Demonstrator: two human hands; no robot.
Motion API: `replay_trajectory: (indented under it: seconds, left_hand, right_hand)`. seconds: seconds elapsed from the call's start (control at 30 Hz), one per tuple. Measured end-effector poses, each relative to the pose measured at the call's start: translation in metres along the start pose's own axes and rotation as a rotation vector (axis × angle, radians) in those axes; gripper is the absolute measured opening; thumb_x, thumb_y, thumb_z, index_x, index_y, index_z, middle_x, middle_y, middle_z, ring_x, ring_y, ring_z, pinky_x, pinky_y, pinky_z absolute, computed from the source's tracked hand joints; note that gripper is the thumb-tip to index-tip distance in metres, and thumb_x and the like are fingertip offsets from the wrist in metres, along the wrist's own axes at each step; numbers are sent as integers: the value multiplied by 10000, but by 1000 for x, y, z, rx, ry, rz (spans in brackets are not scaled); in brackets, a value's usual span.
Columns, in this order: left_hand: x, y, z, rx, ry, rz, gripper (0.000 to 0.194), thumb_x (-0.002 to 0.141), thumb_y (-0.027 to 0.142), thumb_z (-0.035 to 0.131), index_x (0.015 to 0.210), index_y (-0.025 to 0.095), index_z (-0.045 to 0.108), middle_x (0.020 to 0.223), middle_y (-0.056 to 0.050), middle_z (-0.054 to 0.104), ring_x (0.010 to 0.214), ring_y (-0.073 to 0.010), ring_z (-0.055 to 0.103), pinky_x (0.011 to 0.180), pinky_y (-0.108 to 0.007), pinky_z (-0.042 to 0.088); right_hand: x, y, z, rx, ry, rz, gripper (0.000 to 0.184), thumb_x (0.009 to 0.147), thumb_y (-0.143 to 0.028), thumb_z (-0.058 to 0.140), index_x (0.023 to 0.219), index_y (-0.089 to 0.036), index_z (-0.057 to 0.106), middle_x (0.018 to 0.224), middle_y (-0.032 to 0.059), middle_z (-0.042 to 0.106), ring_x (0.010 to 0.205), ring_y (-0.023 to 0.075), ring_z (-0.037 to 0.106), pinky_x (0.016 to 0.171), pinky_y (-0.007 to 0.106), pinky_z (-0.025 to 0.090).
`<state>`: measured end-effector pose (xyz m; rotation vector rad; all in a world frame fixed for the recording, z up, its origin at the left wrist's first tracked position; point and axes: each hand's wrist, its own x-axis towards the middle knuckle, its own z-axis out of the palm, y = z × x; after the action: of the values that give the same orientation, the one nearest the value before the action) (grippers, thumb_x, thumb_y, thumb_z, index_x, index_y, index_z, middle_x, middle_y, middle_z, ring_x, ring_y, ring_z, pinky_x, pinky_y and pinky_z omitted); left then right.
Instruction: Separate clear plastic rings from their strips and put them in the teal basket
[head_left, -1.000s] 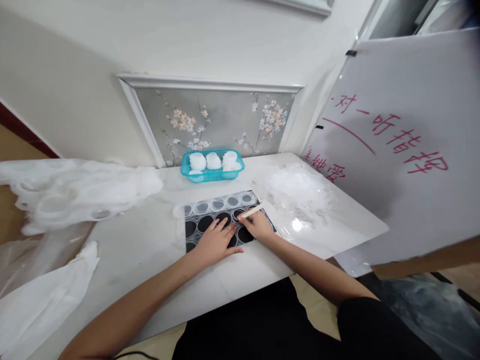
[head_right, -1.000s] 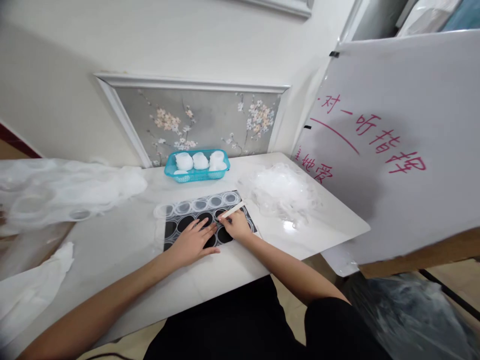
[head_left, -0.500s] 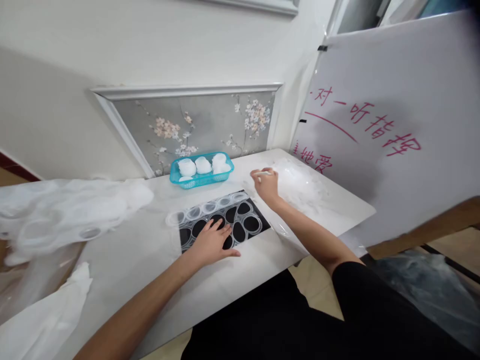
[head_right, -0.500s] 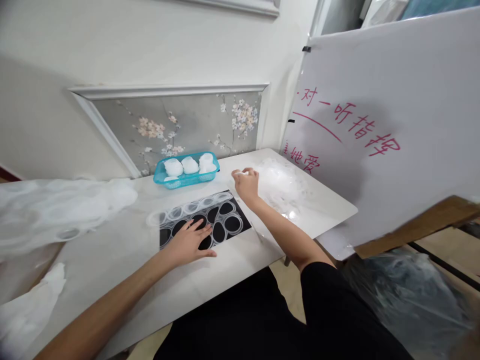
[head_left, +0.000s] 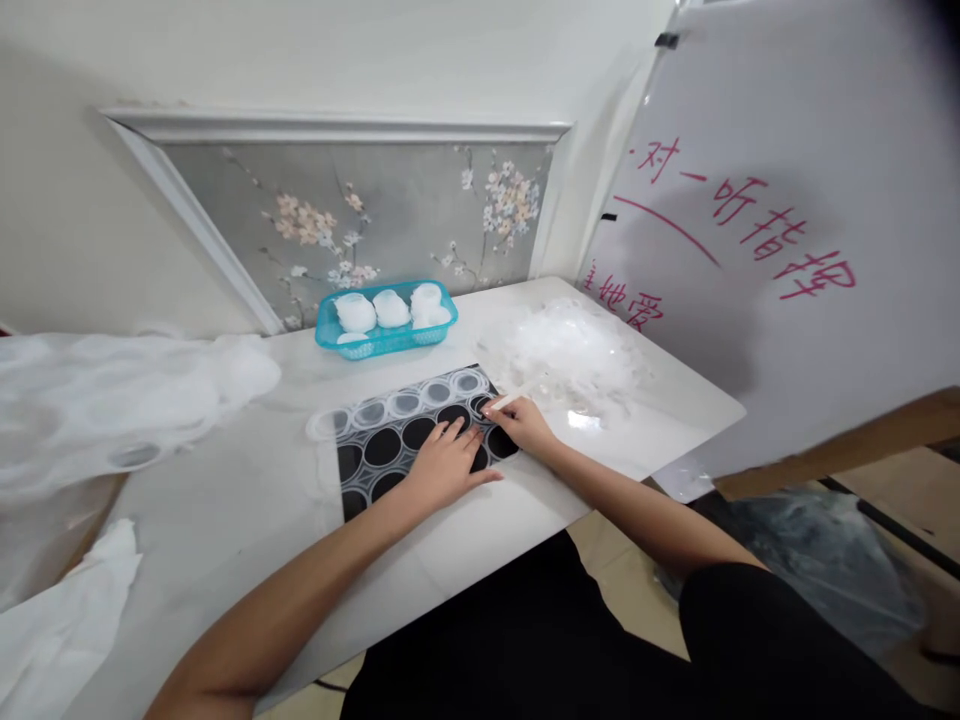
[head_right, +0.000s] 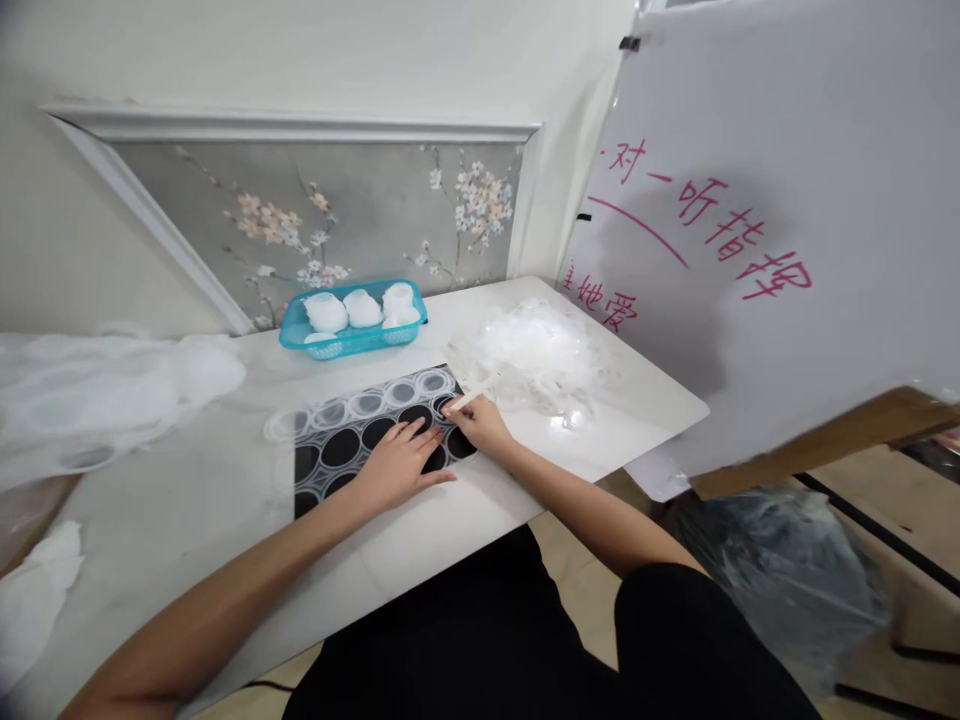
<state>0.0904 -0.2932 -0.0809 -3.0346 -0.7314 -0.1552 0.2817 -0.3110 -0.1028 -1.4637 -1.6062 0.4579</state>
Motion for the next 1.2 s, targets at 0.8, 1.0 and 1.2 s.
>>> replay_trajectory:
  seconds: [0.8, 1.0, 1.2]
  left_hand:
    - [-6, -28, -57, -317, -29, 41, 563, 873, 607, 445, 1241, 204, 583, 1273, -57, 611, 1259, -235, 477, 1029, -350, 382]
    - [-59, -27, -182, -451, 61, -138, 343, 901, 507, 480, 1143, 320, 636, 1073, 17, 689, 960, -156, 632, 851, -266, 490]
    - [-81, -23, -202, -578, 251, -434, 313, 885, 488, 500, 1043, 291, 685, 863, 22, 694, 719, -125, 614, 595, -207, 477]
  right_hand:
    - [107, -101, -74, 337, 491, -236, 215, 831, -372, 603, 752, -177, 652, 770, 29, 681, 771, 187, 637, 761, 321, 492]
    - [83, -176, -42, 785, -180, -222, 104, 786, -297, 682, 751, -200, 689, 713, 1, 683, 710, 144, 651, 712, 293, 534]
    - [84, -182, -25, 851, -327, -159, 96, 796, -304, 683, 783, -209, 688, 759, 6, 693, 747, 139, 654, 756, 309, 545]
